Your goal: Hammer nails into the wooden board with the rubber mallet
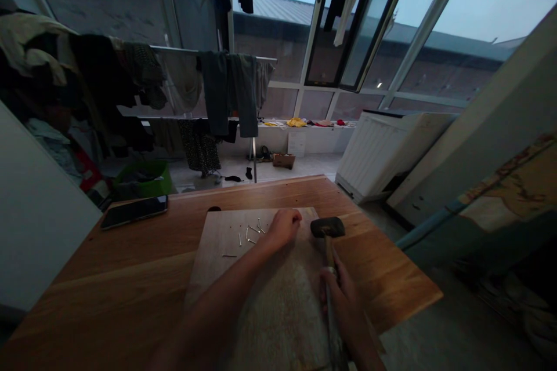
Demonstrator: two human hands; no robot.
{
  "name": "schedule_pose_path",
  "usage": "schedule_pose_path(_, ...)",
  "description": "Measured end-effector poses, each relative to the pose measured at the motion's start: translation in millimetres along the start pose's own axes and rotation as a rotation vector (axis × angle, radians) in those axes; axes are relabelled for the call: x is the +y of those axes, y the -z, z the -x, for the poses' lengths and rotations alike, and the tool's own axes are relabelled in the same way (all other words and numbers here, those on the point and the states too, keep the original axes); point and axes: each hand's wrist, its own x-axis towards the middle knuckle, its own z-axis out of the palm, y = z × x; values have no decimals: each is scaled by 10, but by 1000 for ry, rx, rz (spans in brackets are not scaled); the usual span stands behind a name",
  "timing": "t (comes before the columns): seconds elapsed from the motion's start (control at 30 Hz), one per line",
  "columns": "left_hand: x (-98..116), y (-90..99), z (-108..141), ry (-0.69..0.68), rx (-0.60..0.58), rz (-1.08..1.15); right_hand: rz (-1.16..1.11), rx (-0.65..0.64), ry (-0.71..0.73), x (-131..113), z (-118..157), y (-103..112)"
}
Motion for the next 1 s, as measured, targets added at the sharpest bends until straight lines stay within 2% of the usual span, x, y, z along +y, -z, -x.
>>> schedule_pose_path(0.07,10,-87,28,31,76,78,-35,-27,-96,-16,-19,9)
schedule_pose_path(0.17,17,-180,67,71,163,195,-67,-81,-120,-29,-86,36)
schedule_pose_path(0.33,-12,-219,106,65,176,230,-69,-169,-126,-77,-233,99)
schedule_pose_path(0.57,6,-167,107,79,168,120,9,-131,41,-290,-369,118)
schedule_pose_path(0.77,4,-160,103,80,160,116,162,-140,256,-321,-465,48)
schedule_pose_path(0.9,-8,-179,96,88,153,121,177,-121,278,-293,-485,1)
schedule_pose_path(1.0,-2,-191,94,93,139,119,136,-79,210,-254,-477,3)
